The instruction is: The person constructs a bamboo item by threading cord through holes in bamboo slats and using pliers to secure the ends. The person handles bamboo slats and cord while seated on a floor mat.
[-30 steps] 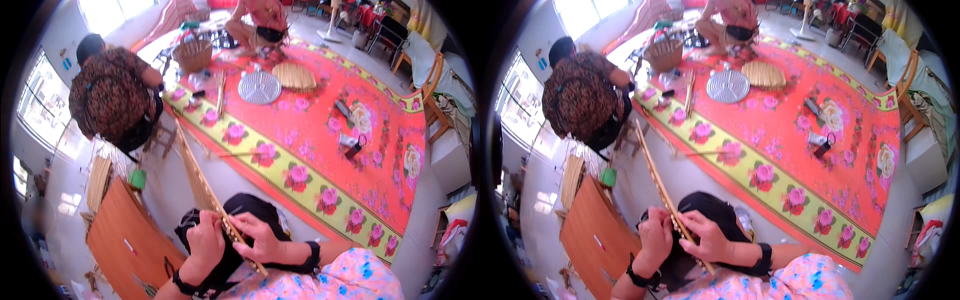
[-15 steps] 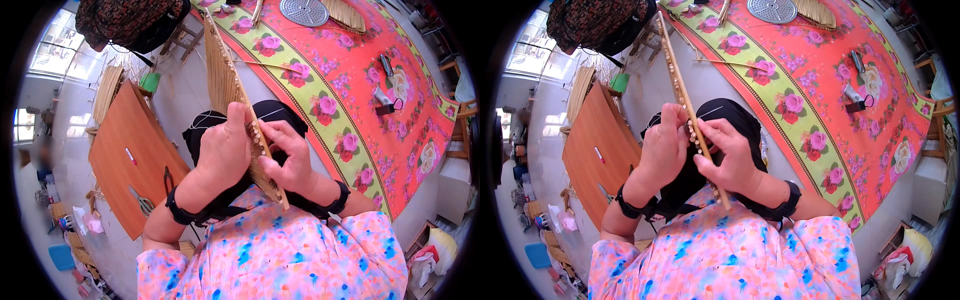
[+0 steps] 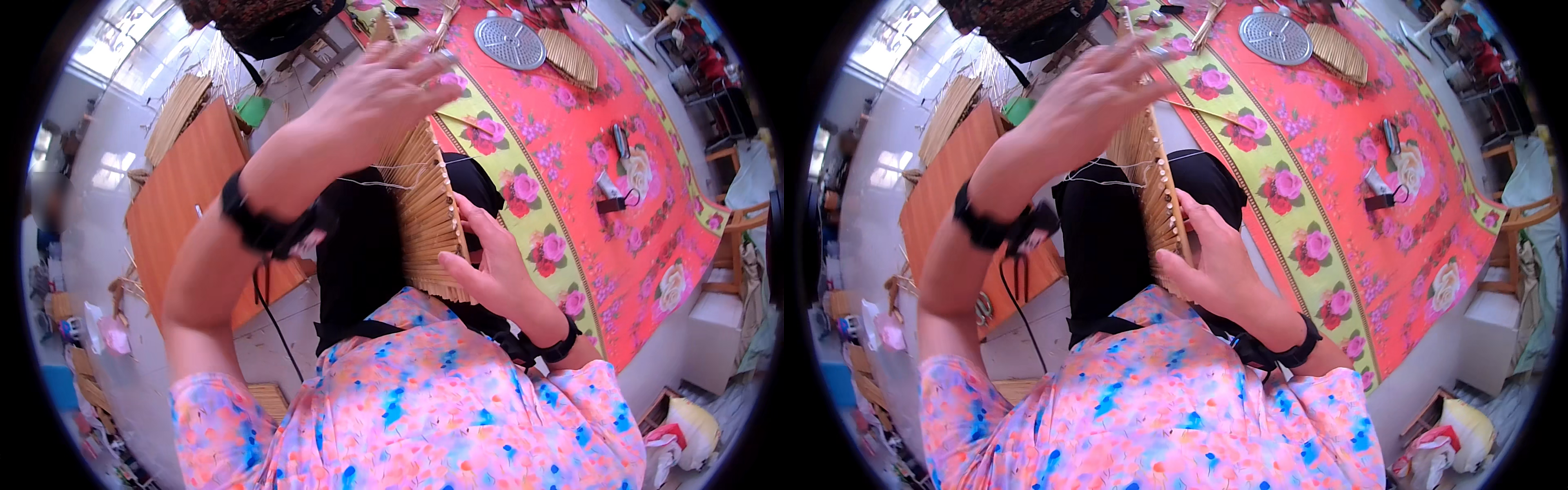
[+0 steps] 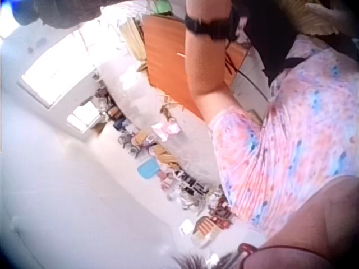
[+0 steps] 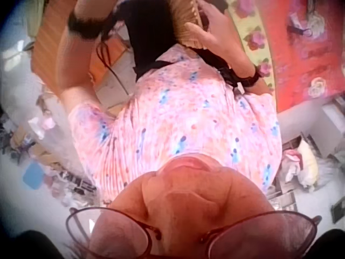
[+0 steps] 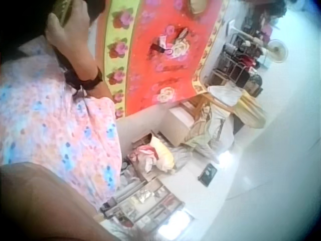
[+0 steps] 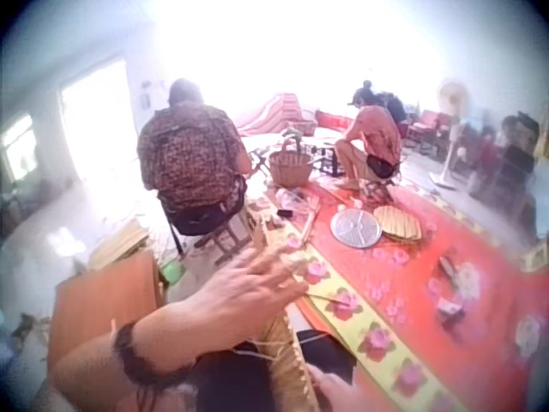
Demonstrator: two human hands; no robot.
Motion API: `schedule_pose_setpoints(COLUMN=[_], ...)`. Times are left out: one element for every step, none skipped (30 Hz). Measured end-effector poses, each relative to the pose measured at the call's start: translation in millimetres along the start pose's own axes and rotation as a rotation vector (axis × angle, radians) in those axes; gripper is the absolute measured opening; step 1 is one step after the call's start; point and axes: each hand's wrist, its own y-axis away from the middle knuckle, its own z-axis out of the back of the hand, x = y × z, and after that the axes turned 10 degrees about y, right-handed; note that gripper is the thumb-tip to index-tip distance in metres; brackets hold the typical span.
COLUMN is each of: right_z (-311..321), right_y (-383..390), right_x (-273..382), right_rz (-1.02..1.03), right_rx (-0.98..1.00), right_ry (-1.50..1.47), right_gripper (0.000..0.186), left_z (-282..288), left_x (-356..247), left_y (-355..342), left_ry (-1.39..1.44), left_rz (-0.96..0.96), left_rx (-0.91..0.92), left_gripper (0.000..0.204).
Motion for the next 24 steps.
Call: schedule_pose_setpoints(right_z=[-0.1, 1.2, 2.4, 3.1, 3.5, 2.5, 1.9, 0.1, 0.0, 1.6, 7.3, 12.5, 22.4, 32.9, 39.4, 45.5, 48.0, 49.8, 51.6, 51.8, 53.7, 52.7, 45.0, 40.8], right_y=[-1.0, -1.2, -1.2, -1.6, -2.0, -2.3, -2.9, -4.5, -6.9, -9.7, -15.0, -22.4, -31.0, -38.8, -47.7, -55.8, -64.7, -66.3, -66.7, -68.7, -68.8, -72.7, -80.6, -85.8], right_x=[1.6, 2.2, 3.9, 5.9, 6.2, 6.5, 6.6, 6.5, 5.7, 7.0, 15.6, 13.4, 10.7, 8.5, 17.9, 30.9, 40.0, 47.4, 53.7, 57.0, 56.8, 56.7, 56.4, 56.1], right_rz=[0.002, -0.003, -0.004, -0.005, -0.010, -0.014, -0.017, -0.003, 0.012, 0.026, -0.047, -0.037, -0.009, 0.010, 0.132, 0.252, 0.339, 0.361, 0.382, 0.411, 0.446, 0.375, 0.312, 0.243], right_rx=[0.025, 0.030, 0.040, 0.052, 0.041, 0.033, 0.026, 0.029, 0.032, 0.035, 0.076, 0.082, 0.052, 0.012, -0.181, -0.380, -0.640, -0.717, -0.791, -0.863, -0.879, -0.801, -0.712, -0.626], right_ry=[0.041, 0.086, 0.126, 0.166, 0.153, 0.138, 0.124, 0.092, 0.061, 0.029, 0.000, -0.046, 0.027, 0.102, 0.349, 0.594, 0.772, 0.702, 0.629, 0.544, 0.637, 0.529, 0.406, 0.300], right_gripper=[0.068, 0.066, 0.065, 0.065, 0.063, 0.063, 0.063, 0.061, 0.060, 0.059, 0.057, 0.057, 0.056, 0.055, 0.053, 0.050, 0.045, 0.044, 0.043, 0.042, 0.040, 0.039, 0.039, 0.039], left_z=[-15.1, -26.1, -24.8, -22.4, -21.1, -19.5, -17.5, -13.9, -12.2, -8.8, -5.2, -2.8, 0.0, 3.0, 12.0, 20.4, 30.0, 36.2, 39.6, 42.5, 39.9, 36.0, 39.8, 40.9], left_x=[9.5, 16.8, 19.5, 21.7, 22.8, 21.9, 20.8, 24.3, 31.1, 36.5, 42.4, 49.4, 58.9, 66.2, 73.6, 79.9, 83.3, 85.4, 87.3, 90.0, 91.6, 92.8, 85.8, 76.2], left_y=[-1.3, -9.3, -17.8, -25.5, -34.2, -39.8, -44.6, -44.3, -41.2, -38.1, -35.9, -36.6, -34.4, -33.4, -26.7, -20.8, -20.1, -17.3, -13.3, -7.3, -5.3, -6.9, -5.7, -7.1], left_ry=[-0.018, -0.032, -0.023, -0.011, 0.004, 0.007, 0.010, 0.011, 0.030, 0.010, -0.016, -0.040, -0.061, -0.068, -0.086, -0.104, -0.122, -0.123, -0.123, -0.130, -0.123, -0.115, -0.131, -0.134], left_rz=[-0.044, -0.108, -0.087, -0.064, -0.049, -0.039, -0.029, -0.017, -0.113, -0.119, -0.128, -0.145, -0.136, -0.122, -0.092, -0.065, 0.026, 0.067, 0.107, 0.153, 0.107, 0.126, 0.193, 0.250], left_rx=[0.077, 0.152, 0.320, 0.487, 0.657, 0.674, 0.691, 0.711, 0.625, 0.608, 0.600, 0.586, 0.556, 0.492, 0.440, 0.388, 0.417, 0.369, 0.322, 0.278, 0.171, 0.116, 0.140, 0.154], left_gripper=[0.049, 0.049, 0.046, 0.043, 0.041, 0.038, 0.037, 0.036, 0.029, 0.029, 0.028, 0.028, 0.027, 0.028, 0.029, 0.029, 0.032, 0.032, 0.032, 0.032, 0.030, 0.030, 0.032, 0.034])
